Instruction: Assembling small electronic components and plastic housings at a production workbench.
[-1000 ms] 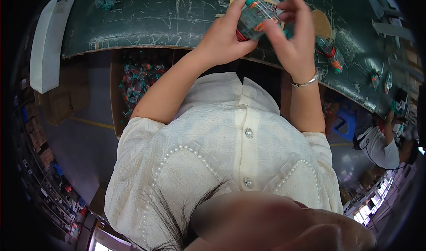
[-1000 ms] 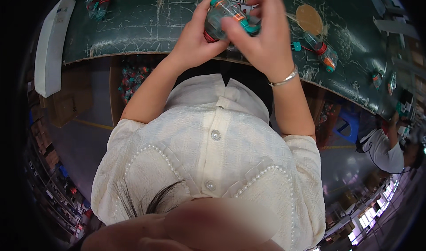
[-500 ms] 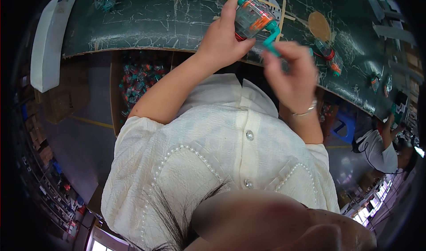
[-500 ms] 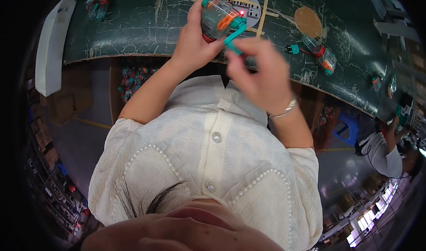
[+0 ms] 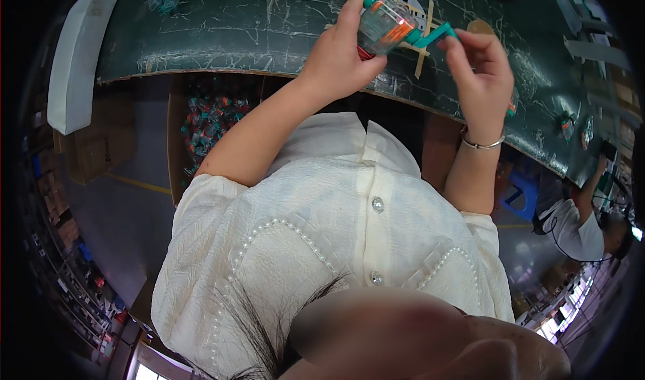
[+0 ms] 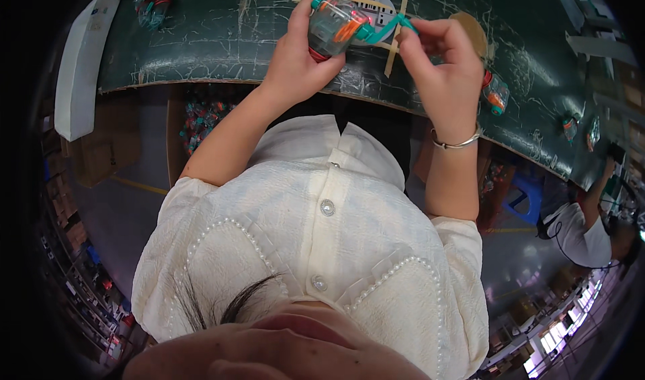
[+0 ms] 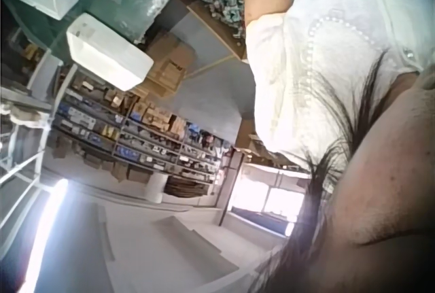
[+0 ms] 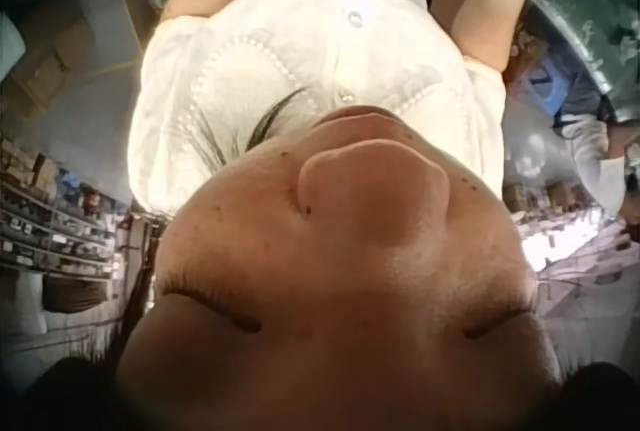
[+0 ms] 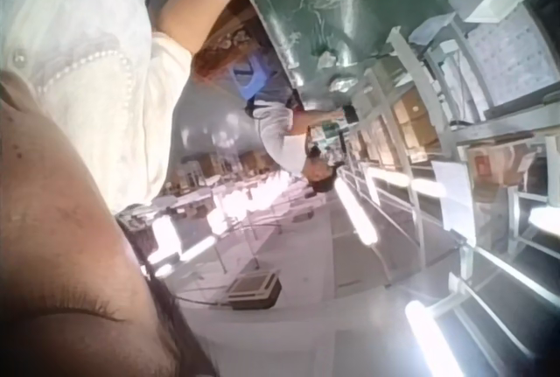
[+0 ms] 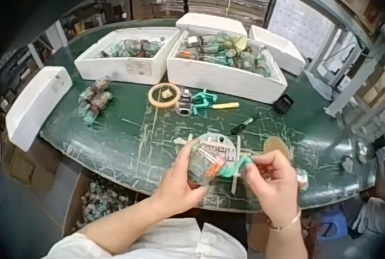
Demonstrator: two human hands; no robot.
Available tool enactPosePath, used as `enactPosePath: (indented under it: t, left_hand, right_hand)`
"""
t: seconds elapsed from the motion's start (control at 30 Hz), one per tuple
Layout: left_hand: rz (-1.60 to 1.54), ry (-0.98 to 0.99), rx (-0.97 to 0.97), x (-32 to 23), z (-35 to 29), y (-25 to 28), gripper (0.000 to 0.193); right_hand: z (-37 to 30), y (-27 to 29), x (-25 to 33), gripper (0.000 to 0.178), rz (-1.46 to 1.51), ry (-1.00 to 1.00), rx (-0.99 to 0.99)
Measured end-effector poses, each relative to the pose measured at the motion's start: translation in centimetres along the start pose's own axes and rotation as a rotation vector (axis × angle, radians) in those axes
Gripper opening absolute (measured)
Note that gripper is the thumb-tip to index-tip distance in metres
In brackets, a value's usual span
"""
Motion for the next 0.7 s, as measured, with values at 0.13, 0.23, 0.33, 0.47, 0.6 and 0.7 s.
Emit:
enactPosePath:
  t: [0.13,0.23,0.33,0.47,0.6,0.7]
  left_hand:
    - [-0.037,-0.033,-0.046,0.4,0.1,-0.1,0.093]
    - [-0.026,-0.052,-0.030,0.3,0.1,-0.3,0.092]
    - [-0.021,-0.053,-0.023,0.3,0.0,0.0,0.091]
    - [-0.056,0.092,0.022,0.3,0.1,0.0,0.087]
    - [-0.049,0.075,0.017,0.1,0.3,-0.1,0.087]
    - [-0.030,0.036,0.021,0.3,0.0,0.0,0.087]
  right_hand:
    - [-1.9,-1.8,0.3,0.019,-0.217,-0.024,0.181]
    - [-2.8,-2.1,0.7,0.019,-0.086,-0.072,0.317]
    - [-0.5,0.2,3.0,0.016,0.012,0.094,0.193]
    - [1.4,-0.3,-2.3,0.014,0.059,-0.088,0.080]
    - [-2.5,-2.5,-4.2,0.017,0.072,-0.245,0.143]
    - [-2.6,-2.1,-3.0,0.019,0.081,-0.203,0.207]
Point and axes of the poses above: each hand's wrist, its own z-axis towards the middle knuckle, its own y-axis out of the back of the hand, x = y × z, the point moved 3 cm from there along z, towards the middle knuckle, and after that the axes turned 5 degrees about z, right-handed, at the moved point
